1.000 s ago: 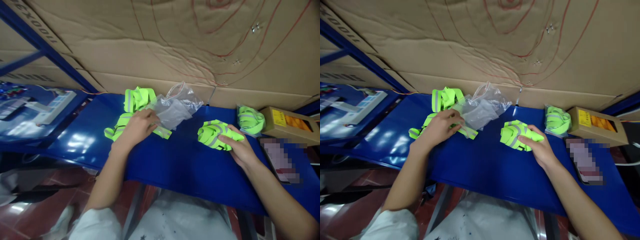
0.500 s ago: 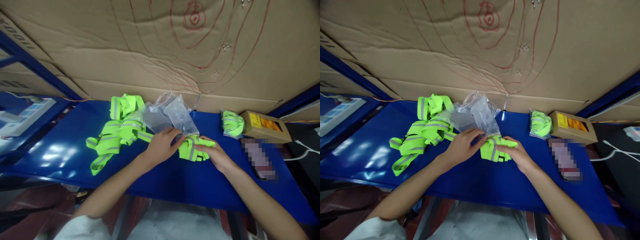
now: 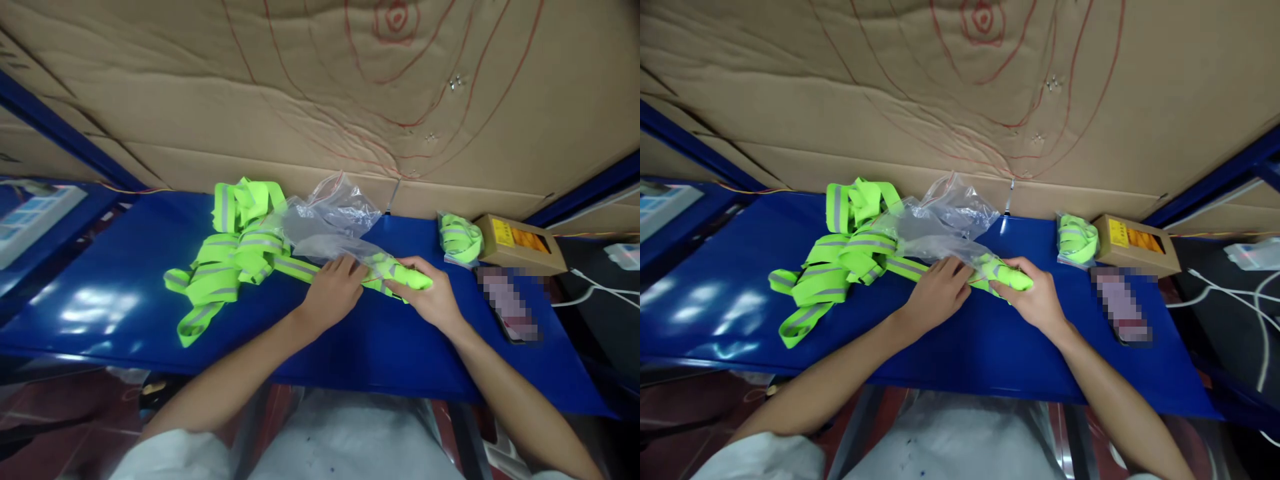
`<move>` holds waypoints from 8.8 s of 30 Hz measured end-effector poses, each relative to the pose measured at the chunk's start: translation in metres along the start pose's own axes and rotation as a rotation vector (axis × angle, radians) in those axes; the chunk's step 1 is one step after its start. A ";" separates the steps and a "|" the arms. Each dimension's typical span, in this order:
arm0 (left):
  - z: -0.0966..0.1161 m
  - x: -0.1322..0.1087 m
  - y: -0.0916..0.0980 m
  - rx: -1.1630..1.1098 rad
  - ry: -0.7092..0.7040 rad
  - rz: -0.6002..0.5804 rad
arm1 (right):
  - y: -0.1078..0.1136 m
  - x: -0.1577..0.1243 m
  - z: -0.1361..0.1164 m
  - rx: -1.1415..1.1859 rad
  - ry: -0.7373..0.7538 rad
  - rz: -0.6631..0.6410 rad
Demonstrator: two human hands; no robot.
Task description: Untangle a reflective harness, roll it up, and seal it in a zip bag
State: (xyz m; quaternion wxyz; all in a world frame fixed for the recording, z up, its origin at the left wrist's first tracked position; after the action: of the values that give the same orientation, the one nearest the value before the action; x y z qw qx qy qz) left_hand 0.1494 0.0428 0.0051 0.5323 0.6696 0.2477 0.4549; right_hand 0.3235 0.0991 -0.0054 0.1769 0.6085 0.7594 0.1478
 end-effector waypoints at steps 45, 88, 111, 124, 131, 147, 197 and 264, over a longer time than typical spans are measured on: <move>0.000 0.001 -0.016 -0.860 0.161 0.223 | 0.000 -0.004 -0.003 0.089 0.349 0.019; -0.001 -0.005 0.016 -0.251 -0.011 0.426 | -0.013 0.013 0.013 0.192 0.082 0.111; 0.002 -0.001 0.020 -0.046 0.135 0.426 | -0.038 0.018 0.027 0.634 -0.140 -0.002; 0.026 0.005 0.021 0.029 -0.009 0.386 | -0.049 0.012 0.030 0.657 -0.221 -0.020; 0.024 0.003 0.027 0.051 -0.076 0.397 | -0.048 0.008 0.019 0.726 -0.198 -0.092; 0.020 -0.005 0.025 -0.198 -0.077 0.537 | -0.039 0.006 0.012 0.570 -0.005 -0.021; 0.019 -0.002 0.004 -1.001 -0.097 0.339 | -0.017 0.006 0.000 0.273 0.093 0.041; -0.070 -0.016 0.011 -1.362 0.489 0.667 | 0.022 0.002 -0.016 0.233 0.121 -0.098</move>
State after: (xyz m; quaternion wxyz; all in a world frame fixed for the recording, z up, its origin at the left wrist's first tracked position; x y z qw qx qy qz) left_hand 0.0792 0.0605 0.0112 0.5908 0.1168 -0.1887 0.7757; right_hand 0.3353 0.1058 0.0187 0.0660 0.5769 0.8096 0.0860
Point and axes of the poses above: each hand's wrist, its own x-axis towards the middle knuckle, its own y-axis out of the back of the hand, z = x × y, the point moved 8 cm from there along x, towards the middle knuckle, and after that the axes turned 9 degrees about -y, right-handed, at the moved point
